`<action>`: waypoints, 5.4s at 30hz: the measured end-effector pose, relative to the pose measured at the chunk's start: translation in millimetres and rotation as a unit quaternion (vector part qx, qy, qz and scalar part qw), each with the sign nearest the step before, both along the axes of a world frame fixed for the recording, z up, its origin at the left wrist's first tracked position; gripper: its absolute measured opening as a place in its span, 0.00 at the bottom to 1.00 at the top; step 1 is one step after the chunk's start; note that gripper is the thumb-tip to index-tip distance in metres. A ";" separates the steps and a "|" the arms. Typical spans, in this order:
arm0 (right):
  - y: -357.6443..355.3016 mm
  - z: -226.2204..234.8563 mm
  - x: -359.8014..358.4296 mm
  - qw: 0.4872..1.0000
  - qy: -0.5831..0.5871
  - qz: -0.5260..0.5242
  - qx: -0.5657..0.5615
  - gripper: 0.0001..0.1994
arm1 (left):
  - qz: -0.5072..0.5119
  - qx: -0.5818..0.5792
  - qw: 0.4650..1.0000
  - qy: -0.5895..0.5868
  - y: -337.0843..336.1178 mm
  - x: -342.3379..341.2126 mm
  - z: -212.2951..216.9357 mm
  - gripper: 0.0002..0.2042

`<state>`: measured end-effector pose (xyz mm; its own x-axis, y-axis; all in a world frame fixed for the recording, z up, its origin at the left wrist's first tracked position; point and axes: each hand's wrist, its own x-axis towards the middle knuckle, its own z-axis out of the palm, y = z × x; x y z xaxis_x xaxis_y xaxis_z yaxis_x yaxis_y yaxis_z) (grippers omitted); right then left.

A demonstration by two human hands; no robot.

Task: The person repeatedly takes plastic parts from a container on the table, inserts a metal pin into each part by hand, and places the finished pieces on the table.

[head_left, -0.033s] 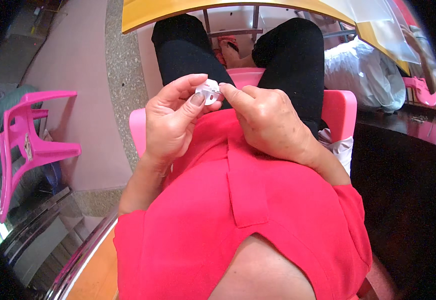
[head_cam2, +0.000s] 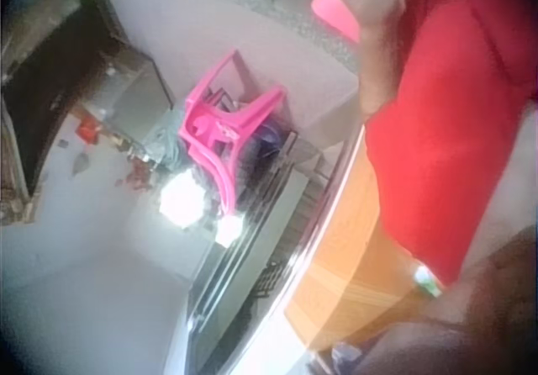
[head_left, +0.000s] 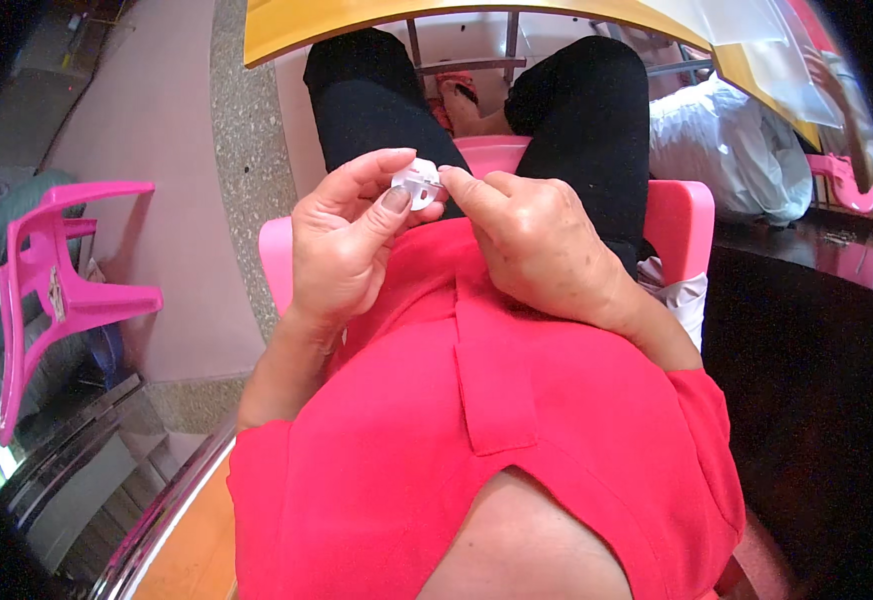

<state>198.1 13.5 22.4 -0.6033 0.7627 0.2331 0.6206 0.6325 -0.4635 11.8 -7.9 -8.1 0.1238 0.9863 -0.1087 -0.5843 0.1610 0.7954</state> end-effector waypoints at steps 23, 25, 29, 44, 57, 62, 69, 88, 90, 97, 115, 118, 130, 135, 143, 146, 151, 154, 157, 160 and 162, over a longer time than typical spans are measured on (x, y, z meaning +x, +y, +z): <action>0.4 16.2 1.9 0.998 -0.057 -0.002 0.003 0.18 | -0.007 0.008 0.999 -0.040 1.2 1.8 -1.7 0.14; 1.6 13.5 0.5 0.998 -0.063 -0.004 0.013 0.18 | -0.003 0.003 0.999 -0.039 1.1 3.4 -0.4 0.14; 1.0 13.5 -1.3 0.997 -0.068 -0.008 0.020 0.18 | 0.001 0.008 0.999 -0.033 0.5 4.0 -3.1 0.14; 0.2 11.6 -2.9 0.996 -0.082 -0.007 0.046 0.18 | 0.014 0.002 1.000 -0.014 0.8 6.0 -2.5 0.13; 10.6 18.4 3.4 0.987 -0.126 0.088 -0.050 0.12 | -0.030 0.083 0.987 0.136 -4.8 -3.4 -8.1 0.13; 18.4 22.0 7.6 0.975 -0.125 0.131 -0.129 0.09 | -0.054 0.120 0.981 0.143 -4.3 -6.3 -17.5 0.13; 11.7 19.1 9.4 0.996 -0.042 0.031 -0.075 0.08 | -0.067 0.013 0.997 -0.047 8.6 -8.9 -16.0 0.14; 6.2 21.2 1.0 0.986 -0.159 0.050 -0.028 0.08 | -0.042 0.061 0.993 0.094 3.5 -5.1 -15.7 0.14; 5.6 21.8 0.0 0.984 -0.171 0.048 -0.028 0.09 | -0.045 0.057 0.993 0.096 3.5 -7.6 -17.1 0.14; 18.5 19.8 0.1 0.971 -0.205 0.112 -0.043 0.10 | -0.044 0.050 0.991 0.115 2.6 -7.7 -14.6 0.11; 16.0 -17.2 -1.5 0.961 0.137 -0.009 -0.241 0.07 | -0.019 0.006 1.000 0.013 14.8 -6.6 -22.4 0.14; 16.5 -15.9 -3.5 0.957 0.135 -0.014 -0.255 0.08 | -0.018 0.008 1.000 0.018 15.2 -7.4 -23.3 0.14; 8.2 -20.3 -8.1 0.967 0.129 -0.014 -0.220 0.04 | -0.005 0.033 0.998 0.057 10.5 -5.2 -24.3 0.15; 4.0 -26.4 -10.2 0.982 0.112 0.008 -0.150 0.01 | -0.008 0.039 0.997 0.059 9.2 -6.0 -23.6 0.15; 3.7 -16.9 -11.7 0.980 0.143 -0.035 -0.138 0.05 | 0.024 0.049 0.998 0.010 12.5 -3.4 -18.0 0.17; 4.5 -14.9 -8.5 0.970 0.155 -0.036 -0.184 0.03 | 0.017 0.049 0.999 0.010 12.0 -2.2 -16.8 0.17; 5.2 -15.4 -10.2 0.966 0.168 -0.032 -0.196 0.04 | 0.017 0.060 0.998 0.023 11.6 -3.5 -19.8 0.17; 4.3 -16.1 -13.6 0.965 0.174 -0.039 -0.190 0.06 | 0.018 0.061 0.998 0.026 11.4 -3.1 -20.2 0.17; 4.4 -18.2 -14.5 0.966 0.175 -0.043 -0.183 0.07 | 0.022 0.058 0.998 0.020 10.9 -1.7 -19.2 0.17; 4.3 -20.3 -14.8 0.968 0.171 -0.039 -0.182 0.07 | 0.025 0.059 0.998 0.017 9.9 -0.9 -19.7 0.17; 4.1 -20.1 -15.2 0.968 0.173 -0.036 -0.179 0.07 | 0.027 0.060 0.998 0.020 9.5 -1.0 -20.0 0.17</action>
